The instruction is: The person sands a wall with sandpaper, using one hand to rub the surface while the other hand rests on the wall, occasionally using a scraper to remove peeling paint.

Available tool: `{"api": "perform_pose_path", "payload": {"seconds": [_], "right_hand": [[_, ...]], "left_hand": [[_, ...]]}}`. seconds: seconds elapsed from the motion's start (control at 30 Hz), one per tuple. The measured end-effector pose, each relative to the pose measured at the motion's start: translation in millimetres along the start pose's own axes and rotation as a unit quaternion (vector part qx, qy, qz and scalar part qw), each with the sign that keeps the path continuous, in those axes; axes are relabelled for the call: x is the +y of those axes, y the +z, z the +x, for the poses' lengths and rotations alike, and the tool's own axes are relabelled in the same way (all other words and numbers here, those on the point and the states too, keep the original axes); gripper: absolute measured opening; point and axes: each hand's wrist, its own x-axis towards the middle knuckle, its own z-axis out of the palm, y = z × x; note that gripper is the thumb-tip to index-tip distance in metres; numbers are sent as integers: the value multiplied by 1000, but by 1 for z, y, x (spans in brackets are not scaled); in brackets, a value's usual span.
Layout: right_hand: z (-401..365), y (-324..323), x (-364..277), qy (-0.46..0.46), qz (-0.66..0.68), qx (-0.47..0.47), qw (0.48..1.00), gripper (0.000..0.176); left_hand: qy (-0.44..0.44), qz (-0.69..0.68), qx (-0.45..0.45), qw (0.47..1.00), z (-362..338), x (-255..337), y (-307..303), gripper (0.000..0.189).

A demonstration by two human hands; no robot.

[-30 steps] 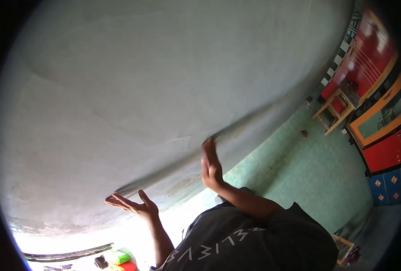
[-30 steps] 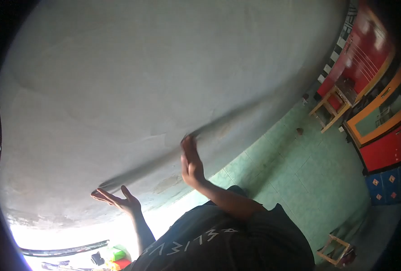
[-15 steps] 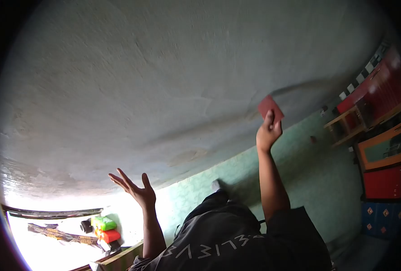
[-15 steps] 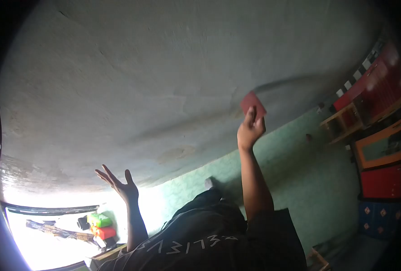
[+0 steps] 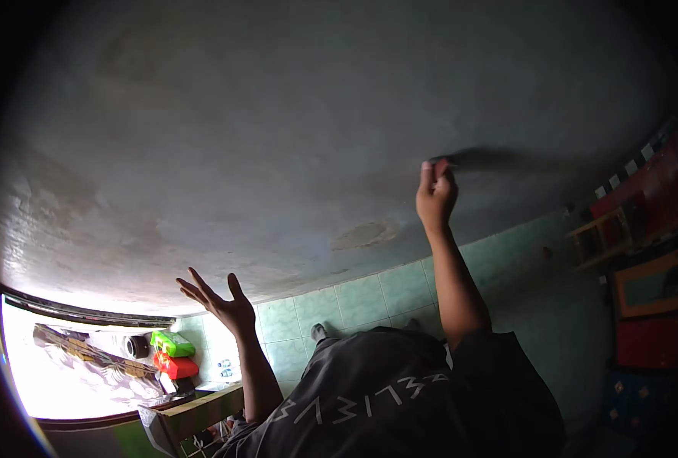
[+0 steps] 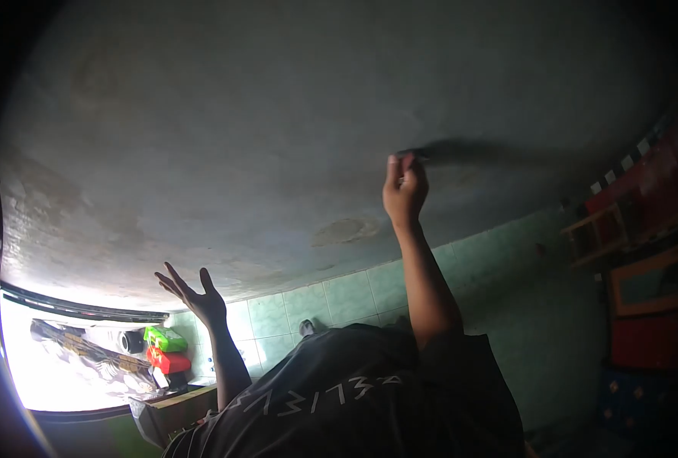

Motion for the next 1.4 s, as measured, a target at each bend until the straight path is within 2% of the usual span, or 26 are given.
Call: {"api": "perform_pose_path", "payload": {"seconds": [0.1,0.13,0.2,0.27,0.3,0.33,0.4,0.43,0.47,0.53,0.6,0.63,0.67,0.7,0.73,0.87,0.93,1.0,1.07,1.1,1.13,1.17,1.2,1.27,1.33,1.4], "right_hand": [[-47,46,-63,-126,-12,-40,991,29],[-65,61,-68,-145,-23,-81,986,26],[-80,80,-87,-212,-27,-84,973,23],[-90,90,-83,-79,-20,-19,996,20],[-92,96,-87,32,62,14,997,19],[-99,102,-92,63,50,57,995,19],[-131,132,-118,-34,5,33,999,17],[-155,155,-133,-80,-37,-12,996,14],[-175,175,-148,-140,-2,-29,990,13],[-205,190,-172,-179,-35,-160,970,13],[-206,193,-171,-192,-15,-103,976,13],[-201,189,-166,-162,-34,-65,984,12],[-195,185,-161,-94,-31,-15,995,13],[-193,179,-147,62,38,1,997,15],[-186,180,-142,157,117,68,978,16],[-233,219,-173,-9,-17,7,1000,15],[-273,244,-204,-46,16,-93,994,16],[-287,254,-219,-107,25,-126,986,16],[-279,243,-205,-61,12,-127,990,13],[-272,240,-191,19,75,-89,993,15],[-253,223,-190,70,74,-74,992,19],[-239,209,-180,162,57,-38,984,24],[-225,205,-172,226,135,32,964,26],[-231,215,-173,179,134,59,973,26],[-264,242,-212,141,156,-15,978,22],[-299,263,-244,15,48,-140,989,19]], "left_hand": [[-11,0,11,1000,31,-52,-11,82],[-11,-1,12,1000,43,-69,-15,82],[-10,-16,20,1000,68,-101,-23,80],[-6,-27,25,999,86,-137,-32,80],[-3,-27,26,999,94,-155,-34,80],[3,-26,24,999,103,-173,-32,81],[13,-21,15,1000,118,-204,-30,82],[11,-33,1,999,129,-217,-28,82],[25,-41,-3,999,139,-222,-27,82],[55,-54,-17,997,155,-227,-29,83],[75,-76,-27,994,170,-236,-28,87],[77,-99,-21,992,175,-241,-22,89],[77,-122,-17,989,177,-245,-18,90],[95,-106,-15,990,176,-247,-15,93],[93,-102,-15,990,174,-247,-12,96],[93,-97,-31,990,166,-252,-4,101],[101,-94,-37,990,165,-255,-2,102],[110,-92,-41,989,164,-258,-2,101],[117,-87,-50,988,163,-261,-7,100],[117,-79,-56,988,164,-264,-9,100],[116,-74,-61,989,163,-266,-10,100],[114,-69,-67,989,162,-268,-11,99],[113,-72,-68,989,161,-270,-12,99],[111,-78,-70,988,159,-272,-11,99],[108,-81,-76,988,159,-272,-13,99],[111,-83,-82,987,159,-275,-14,99]]}}
